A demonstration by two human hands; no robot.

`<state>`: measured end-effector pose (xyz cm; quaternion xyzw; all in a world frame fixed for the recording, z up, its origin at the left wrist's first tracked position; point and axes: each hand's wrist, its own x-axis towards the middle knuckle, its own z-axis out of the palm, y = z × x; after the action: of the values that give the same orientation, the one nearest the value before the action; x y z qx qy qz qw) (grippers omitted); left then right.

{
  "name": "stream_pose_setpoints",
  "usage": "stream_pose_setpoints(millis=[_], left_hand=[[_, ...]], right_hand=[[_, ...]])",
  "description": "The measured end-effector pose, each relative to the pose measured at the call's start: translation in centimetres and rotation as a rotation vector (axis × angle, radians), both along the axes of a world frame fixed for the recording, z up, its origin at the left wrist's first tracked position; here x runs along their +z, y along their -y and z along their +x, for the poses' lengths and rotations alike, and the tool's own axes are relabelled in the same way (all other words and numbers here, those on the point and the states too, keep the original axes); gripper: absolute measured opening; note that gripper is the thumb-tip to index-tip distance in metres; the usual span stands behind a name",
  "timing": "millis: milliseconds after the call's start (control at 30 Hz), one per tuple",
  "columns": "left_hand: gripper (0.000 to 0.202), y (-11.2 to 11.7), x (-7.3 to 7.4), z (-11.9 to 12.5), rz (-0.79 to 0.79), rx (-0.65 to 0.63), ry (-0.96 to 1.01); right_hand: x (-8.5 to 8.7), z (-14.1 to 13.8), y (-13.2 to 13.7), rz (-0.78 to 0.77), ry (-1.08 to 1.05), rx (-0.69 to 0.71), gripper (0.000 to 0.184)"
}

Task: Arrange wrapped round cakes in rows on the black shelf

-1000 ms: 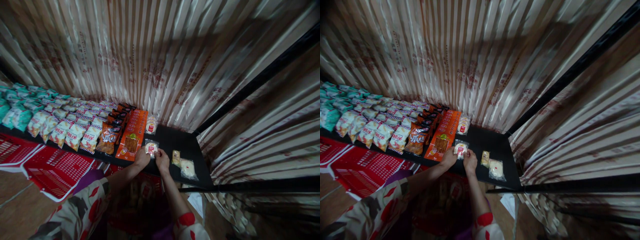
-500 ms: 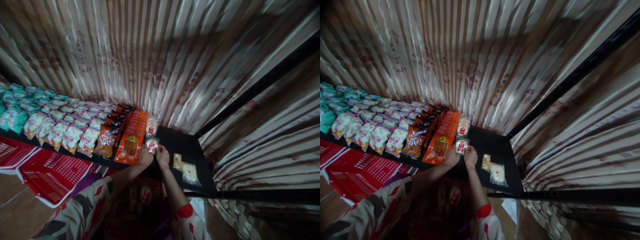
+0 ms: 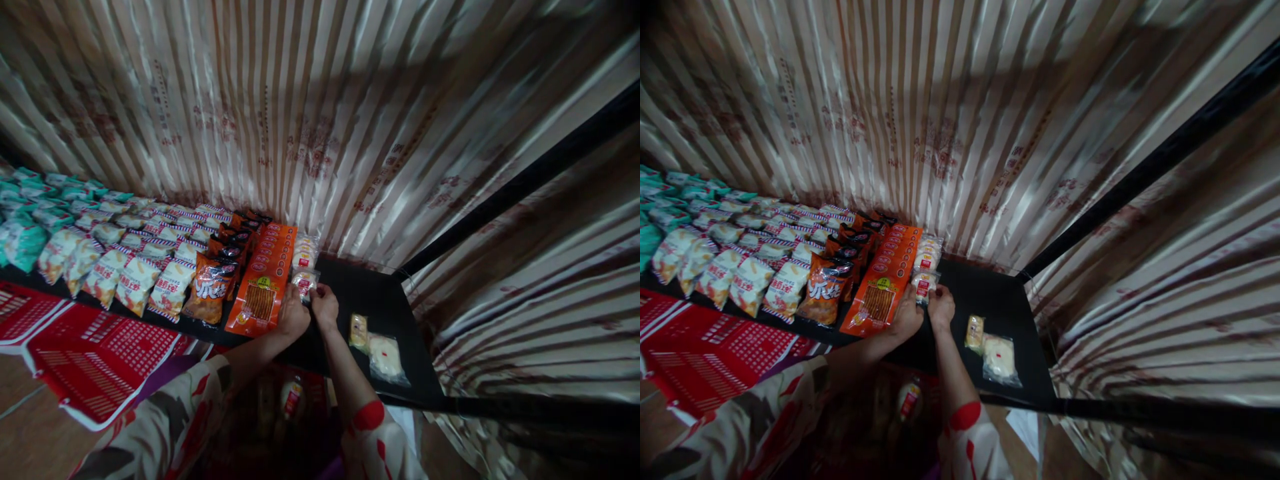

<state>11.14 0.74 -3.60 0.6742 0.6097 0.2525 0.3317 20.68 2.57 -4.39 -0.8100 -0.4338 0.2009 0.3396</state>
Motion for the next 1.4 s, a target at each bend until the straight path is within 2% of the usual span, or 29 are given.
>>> stream_pose_setpoints(millis=[133, 467, 900, 1400], left_hand=[[0.067, -0.3, -0.2, 0.2, 0.032, -0.007, 0.034], [0.068, -1.5, -0.5, 0.5, 0.042, -0.014, 0.016], [0.066, -2.5, 0.1, 0.6, 0.032, -0.022, 0.016], [0.063, -2.5, 0.5, 0.5, 0.018, -0.041, 0.005]], right_hand=[[-0.1, 0.1, -0.7, 0.001, -0.008, -0.006, 0.024], [-1.0, 0.5, -2.4, 0.074, -0.007, -0.007, 0.024], [-0.7, 0.4, -3.6, 0.084, -0.044, -0.010, 0.025], [-0.9, 0.7, -4.0, 0.089, -0.053, -0.005, 0.025]])
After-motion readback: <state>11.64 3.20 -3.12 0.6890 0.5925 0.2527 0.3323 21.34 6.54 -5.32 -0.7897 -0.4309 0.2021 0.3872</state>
